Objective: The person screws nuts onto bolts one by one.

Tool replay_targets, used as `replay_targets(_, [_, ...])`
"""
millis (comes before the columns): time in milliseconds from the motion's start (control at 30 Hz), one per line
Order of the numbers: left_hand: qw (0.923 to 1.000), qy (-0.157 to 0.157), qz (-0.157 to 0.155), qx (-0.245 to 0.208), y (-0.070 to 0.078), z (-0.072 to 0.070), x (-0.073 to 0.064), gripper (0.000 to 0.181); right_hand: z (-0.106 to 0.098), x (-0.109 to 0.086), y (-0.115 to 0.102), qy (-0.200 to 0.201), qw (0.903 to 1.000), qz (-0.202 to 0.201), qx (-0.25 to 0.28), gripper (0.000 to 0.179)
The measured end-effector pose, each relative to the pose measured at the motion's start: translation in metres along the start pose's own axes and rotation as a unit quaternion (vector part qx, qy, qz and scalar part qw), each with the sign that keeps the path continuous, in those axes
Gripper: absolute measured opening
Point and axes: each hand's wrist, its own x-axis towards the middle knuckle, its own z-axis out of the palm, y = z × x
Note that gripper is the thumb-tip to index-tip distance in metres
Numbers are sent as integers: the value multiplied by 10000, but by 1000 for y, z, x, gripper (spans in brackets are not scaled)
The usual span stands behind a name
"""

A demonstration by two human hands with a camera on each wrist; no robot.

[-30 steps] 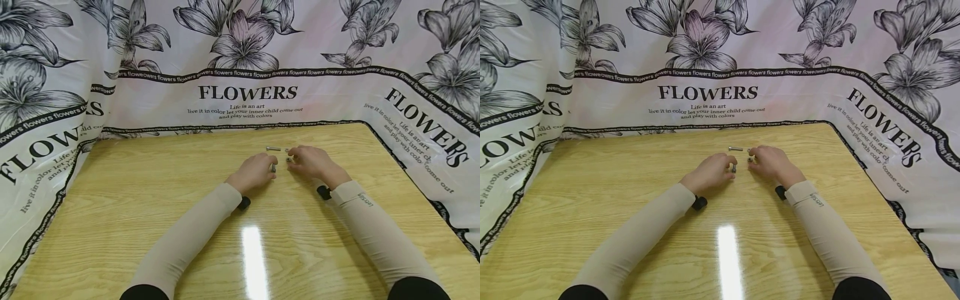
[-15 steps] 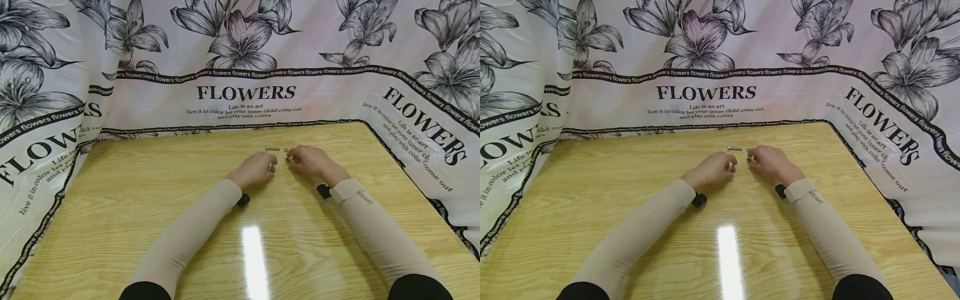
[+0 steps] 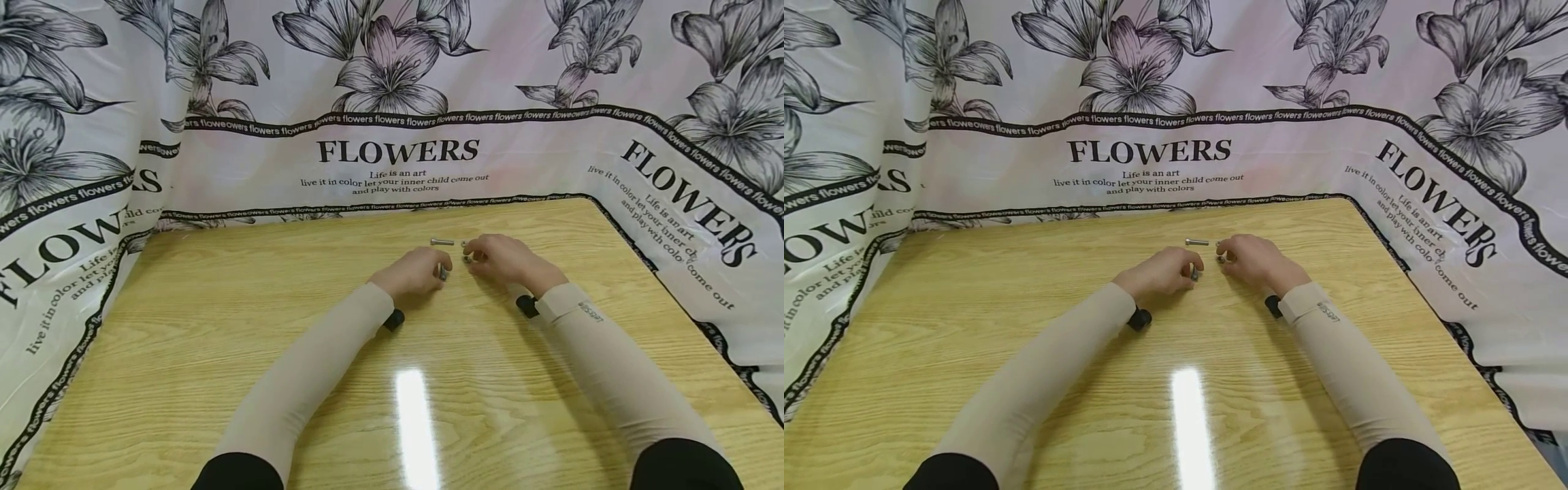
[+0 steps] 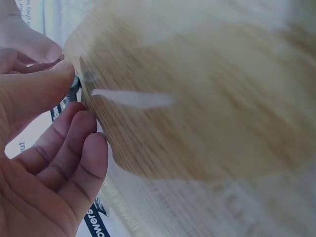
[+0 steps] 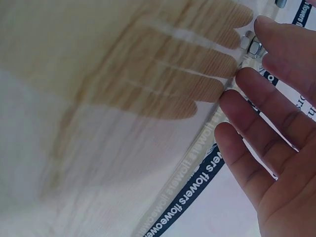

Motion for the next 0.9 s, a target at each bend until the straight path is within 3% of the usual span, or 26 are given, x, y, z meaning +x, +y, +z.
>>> replay_targets(900, [9997, -121, 90, 217, -4, 3, 8, 16, -3, 8, -1, -208, 9987, -436, 135, 17])
